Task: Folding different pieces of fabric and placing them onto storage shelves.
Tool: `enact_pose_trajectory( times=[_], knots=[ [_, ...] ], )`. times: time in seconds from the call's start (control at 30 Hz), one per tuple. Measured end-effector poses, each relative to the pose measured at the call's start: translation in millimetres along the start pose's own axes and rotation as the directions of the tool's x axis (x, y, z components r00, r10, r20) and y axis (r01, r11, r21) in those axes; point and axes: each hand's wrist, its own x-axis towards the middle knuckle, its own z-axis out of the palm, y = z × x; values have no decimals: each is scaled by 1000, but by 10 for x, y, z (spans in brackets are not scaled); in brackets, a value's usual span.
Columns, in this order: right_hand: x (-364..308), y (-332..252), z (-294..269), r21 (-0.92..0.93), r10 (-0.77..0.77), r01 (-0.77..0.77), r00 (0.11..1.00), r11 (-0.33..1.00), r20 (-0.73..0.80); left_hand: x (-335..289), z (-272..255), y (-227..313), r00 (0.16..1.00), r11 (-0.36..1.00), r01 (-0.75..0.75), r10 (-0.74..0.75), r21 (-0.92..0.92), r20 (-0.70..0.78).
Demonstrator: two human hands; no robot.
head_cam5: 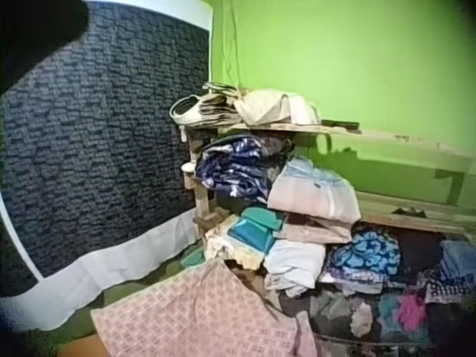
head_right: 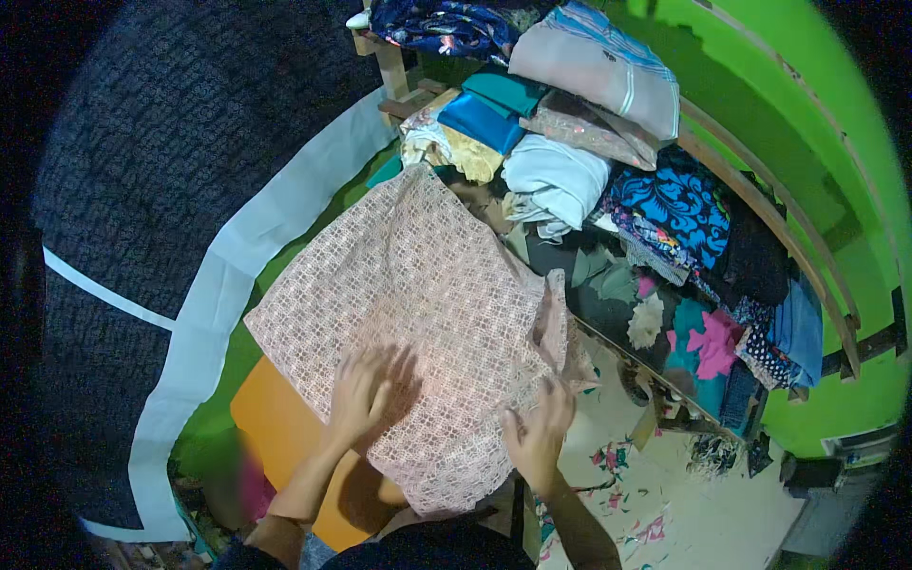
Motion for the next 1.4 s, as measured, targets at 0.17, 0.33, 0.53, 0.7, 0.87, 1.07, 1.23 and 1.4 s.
enact_pose_trajectory(
  times=[0.17,0.33,0.53,0.7,0.87,1.07,1.23,1.4],
  knots=[
    [-712,-20,659,734,679,-484,733,476,43,-551,161,14,952,954,-298,295,36,83],
    [-1142,77,1059,811,686,-583,574,-41,447,-740,430,138,945,943,-318,308,92,115],
    [-1499,-96,959,782,538,-405,571,-474,621,-1071,467,386,981,980,-175,165,96,98],
    [-1917,-379,954,598,327,-674,501,-434,801,-1366,569,524,990,991,-84,71,105,123],
    [-2007,-281,903,778,482,-584,626,-231,613,-1458,509,635,965,970,239,-233,36,-121],
    [-1997,-307,828,736,290,-451,714,-505,637,-1409,902,439,704,574,337,-680,-746,-205],
    [-1999,-404,854,725,189,-599,712,-340,677,-1321,910,566,529,604,550,-786,-576,-319],
    [-2313,-148,618,678,61,-651,704,-341,707,-1222,812,391,437,611,505,-790,-609,-430]
  ],
)
